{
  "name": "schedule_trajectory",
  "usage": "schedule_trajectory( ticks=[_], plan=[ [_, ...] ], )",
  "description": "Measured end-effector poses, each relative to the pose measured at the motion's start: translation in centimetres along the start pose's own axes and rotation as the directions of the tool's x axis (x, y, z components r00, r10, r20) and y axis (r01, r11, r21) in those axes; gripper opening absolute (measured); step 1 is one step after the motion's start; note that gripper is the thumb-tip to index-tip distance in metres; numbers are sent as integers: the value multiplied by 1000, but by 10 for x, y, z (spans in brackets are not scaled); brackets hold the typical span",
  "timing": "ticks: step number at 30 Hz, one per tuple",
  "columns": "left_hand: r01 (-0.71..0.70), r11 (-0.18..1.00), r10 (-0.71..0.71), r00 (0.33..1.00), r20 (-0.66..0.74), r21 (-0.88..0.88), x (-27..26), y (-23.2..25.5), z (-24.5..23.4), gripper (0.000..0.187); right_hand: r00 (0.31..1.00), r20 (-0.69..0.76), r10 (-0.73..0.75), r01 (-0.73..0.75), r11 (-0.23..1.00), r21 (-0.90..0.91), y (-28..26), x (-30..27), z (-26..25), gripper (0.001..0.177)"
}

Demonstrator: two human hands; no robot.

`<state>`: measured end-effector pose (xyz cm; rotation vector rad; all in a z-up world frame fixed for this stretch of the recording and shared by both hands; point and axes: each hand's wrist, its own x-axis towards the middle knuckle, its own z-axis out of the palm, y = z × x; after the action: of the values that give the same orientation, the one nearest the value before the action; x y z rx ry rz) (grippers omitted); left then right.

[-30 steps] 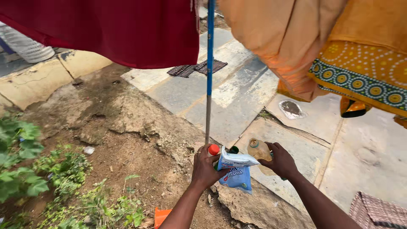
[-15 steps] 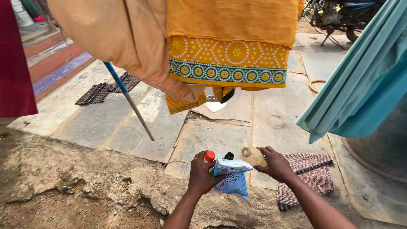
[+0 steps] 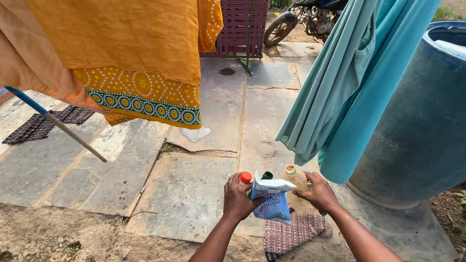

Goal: The person collects trash, including plastic wrappers, bottles, and paper, from the ground by hand and disposes of the items into buckets and a trash basket.

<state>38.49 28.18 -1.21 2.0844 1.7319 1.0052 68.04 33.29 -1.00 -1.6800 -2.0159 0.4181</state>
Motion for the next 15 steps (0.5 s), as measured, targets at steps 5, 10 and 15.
schedule_trajectory(
  ticks=[5,10,15],
  plan=[
    [82,996,-80,995,-59,37,47,34,7,54,994,-99,-39,41,999,19,17,44,-31,75],
    [120,991,-109,981,-160,63,90,44,7,56,987,-158,8,-5,1000,21,5,81,-54,68],
    [206,976,-178,945,-275,76,132,30,17,56,982,-186,-16,23,999,38,1,127,-44,70]
  ],
)
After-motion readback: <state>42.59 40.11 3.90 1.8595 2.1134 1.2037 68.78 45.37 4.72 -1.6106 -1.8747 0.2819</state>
